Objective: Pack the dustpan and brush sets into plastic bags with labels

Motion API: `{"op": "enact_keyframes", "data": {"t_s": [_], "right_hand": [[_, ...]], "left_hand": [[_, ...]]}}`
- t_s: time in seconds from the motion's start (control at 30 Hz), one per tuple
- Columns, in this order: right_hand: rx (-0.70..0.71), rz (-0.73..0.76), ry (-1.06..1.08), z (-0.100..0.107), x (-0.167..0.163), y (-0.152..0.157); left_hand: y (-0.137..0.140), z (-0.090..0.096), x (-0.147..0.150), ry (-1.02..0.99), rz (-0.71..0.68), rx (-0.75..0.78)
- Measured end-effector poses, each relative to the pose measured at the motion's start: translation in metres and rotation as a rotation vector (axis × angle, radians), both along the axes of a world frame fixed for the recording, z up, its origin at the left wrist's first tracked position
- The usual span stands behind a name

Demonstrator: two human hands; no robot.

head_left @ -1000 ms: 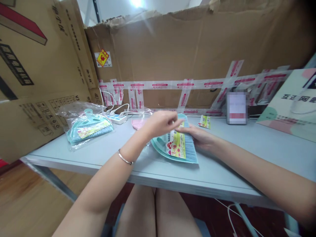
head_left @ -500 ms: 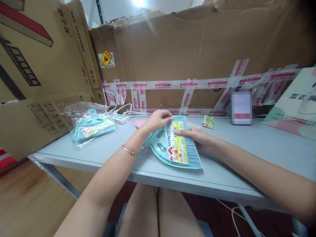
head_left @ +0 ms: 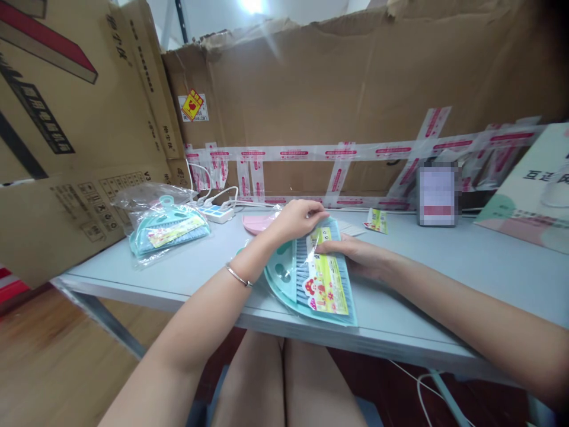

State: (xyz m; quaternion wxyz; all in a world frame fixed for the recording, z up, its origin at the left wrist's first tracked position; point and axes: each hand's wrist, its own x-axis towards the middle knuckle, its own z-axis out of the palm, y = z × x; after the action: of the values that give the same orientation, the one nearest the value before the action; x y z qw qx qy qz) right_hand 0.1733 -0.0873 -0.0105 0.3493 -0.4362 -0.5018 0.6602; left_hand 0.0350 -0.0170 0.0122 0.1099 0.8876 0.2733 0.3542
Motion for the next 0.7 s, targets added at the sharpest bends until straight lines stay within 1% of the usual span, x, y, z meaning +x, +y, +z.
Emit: {"op": "enact_keyframes", "data": {"t_s": [0.13, 0.3, 0.5, 0.7], "right_hand": [[0.003, -0.033, 0.025, 0.000, 0.001, 0.000], [-0.008, -0.034, 0.030, 0.001, 0.000, -0.001], [-0.019, -0.055, 0.048, 0.000, -0.005, -0.002], [0.050, -0.247, 0.133, -0.010, -0.015, 0.005]], "left_hand": [[-0.002, 0.003, -0.001, 0.017, 0.005, -0.003], [-0.004, 0.007, -0.002, 0.023, 0.003, -0.017], [-0.006, 0.004, 0.001, 0.044, 0.016, -0.039], [-0.008, -0.004, 0.012, 0.127, 0.036, -0.011]]}}
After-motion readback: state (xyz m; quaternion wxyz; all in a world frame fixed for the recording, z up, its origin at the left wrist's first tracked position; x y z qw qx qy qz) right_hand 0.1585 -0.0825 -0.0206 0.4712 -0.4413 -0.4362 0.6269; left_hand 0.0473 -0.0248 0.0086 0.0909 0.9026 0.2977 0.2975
